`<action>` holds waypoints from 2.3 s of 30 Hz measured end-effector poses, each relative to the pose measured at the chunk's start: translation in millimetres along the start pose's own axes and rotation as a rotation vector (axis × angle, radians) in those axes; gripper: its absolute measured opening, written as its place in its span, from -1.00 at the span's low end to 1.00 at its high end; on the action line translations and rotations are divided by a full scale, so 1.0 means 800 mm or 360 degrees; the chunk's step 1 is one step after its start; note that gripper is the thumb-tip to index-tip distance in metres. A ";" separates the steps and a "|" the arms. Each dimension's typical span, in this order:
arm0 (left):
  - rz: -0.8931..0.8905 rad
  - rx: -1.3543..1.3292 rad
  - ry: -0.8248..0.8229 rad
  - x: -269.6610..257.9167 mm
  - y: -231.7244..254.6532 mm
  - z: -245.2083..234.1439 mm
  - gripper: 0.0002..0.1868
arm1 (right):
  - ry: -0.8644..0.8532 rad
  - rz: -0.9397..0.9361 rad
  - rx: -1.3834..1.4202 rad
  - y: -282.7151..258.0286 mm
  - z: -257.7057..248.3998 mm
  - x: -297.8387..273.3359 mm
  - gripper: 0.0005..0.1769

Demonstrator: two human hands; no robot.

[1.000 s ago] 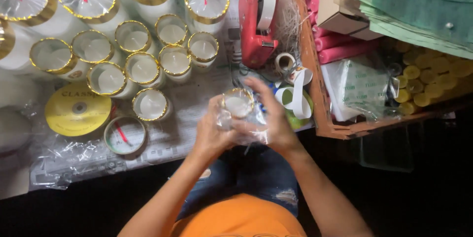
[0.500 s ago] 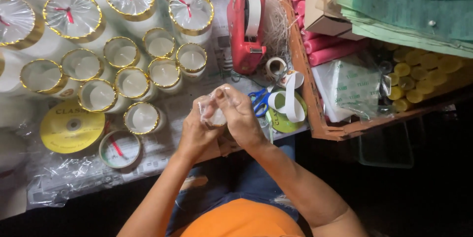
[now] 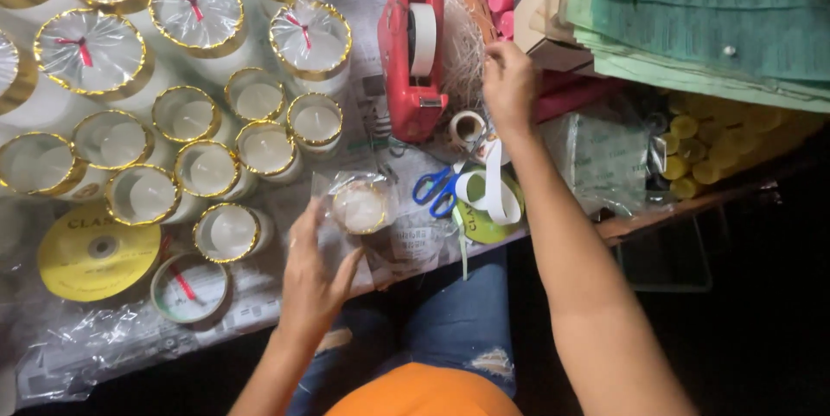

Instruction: Wrapping individual candles in plastic film and applying labels.

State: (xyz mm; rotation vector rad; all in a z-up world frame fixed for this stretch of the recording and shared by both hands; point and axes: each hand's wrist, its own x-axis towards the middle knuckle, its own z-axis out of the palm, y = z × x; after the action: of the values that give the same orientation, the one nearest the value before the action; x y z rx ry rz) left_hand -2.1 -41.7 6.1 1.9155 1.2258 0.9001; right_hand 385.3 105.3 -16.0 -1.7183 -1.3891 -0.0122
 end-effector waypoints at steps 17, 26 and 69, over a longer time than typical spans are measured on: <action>0.0240 -0.0511 -0.0473 -0.020 0.094 0.003 -0.79 | -0.0401 0.1008 0.1392 -0.130 -0.166 -0.121 -0.95; -0.0358 -0.1545 -0.0342 0.050 0.139 0.060 -0.78 | -0.0814 0.0654 0.0716 -0.228 -0.202 -0.216 -0.87; 0.0052 -0.0499 -0.0186 0.087 0.047 -0.036 0.36 | -0.1220 0.0173 0.1003 -0.279 -0.061 -0.128 -0.88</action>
State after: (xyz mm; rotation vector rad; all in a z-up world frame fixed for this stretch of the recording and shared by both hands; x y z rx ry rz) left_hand 13.5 15.6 65.5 1.7143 0.9274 0.9234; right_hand 196.8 -13.0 98.7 -1.2792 -1.5788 1.1243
